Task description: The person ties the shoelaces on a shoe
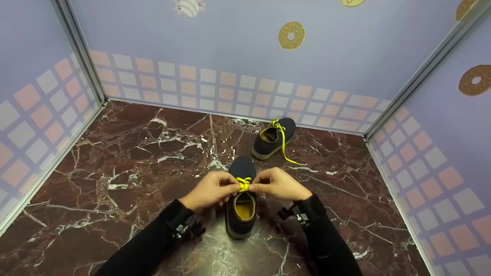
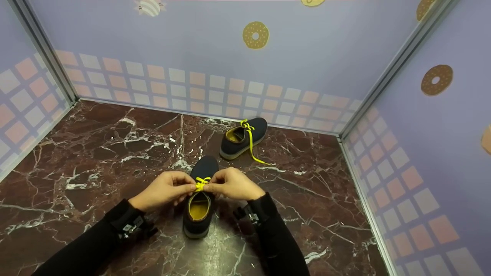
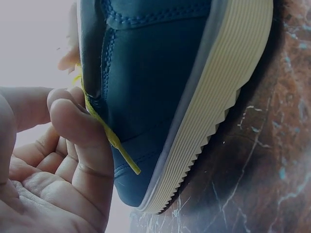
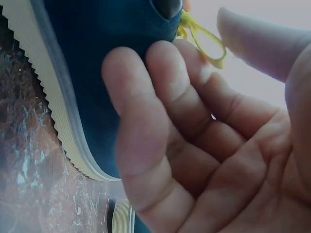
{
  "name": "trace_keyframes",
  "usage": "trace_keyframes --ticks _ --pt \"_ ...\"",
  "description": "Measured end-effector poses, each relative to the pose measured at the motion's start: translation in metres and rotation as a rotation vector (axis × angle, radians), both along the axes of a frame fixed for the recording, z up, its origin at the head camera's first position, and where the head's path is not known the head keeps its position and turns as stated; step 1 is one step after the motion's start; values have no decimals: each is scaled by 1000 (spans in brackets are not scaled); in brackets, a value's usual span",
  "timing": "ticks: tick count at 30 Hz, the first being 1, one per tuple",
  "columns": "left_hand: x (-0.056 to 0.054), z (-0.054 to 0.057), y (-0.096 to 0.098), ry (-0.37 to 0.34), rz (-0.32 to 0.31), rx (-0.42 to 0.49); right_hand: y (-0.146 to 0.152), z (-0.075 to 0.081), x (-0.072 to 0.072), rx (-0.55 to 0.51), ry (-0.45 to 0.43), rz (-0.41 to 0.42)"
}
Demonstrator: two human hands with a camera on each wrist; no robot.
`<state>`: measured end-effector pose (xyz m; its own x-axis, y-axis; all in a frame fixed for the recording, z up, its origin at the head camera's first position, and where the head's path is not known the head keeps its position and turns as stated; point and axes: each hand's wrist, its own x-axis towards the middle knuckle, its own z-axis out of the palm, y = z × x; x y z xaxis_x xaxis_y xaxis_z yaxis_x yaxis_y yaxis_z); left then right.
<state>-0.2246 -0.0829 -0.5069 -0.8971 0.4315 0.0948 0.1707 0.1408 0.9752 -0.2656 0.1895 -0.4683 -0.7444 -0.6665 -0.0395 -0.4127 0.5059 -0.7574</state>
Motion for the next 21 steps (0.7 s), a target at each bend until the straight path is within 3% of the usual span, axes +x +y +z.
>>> trace_keyframes --ticks 21 --pt "-1 1 -2 -15 -6 -12 5 0 -3 -19 -13 77"
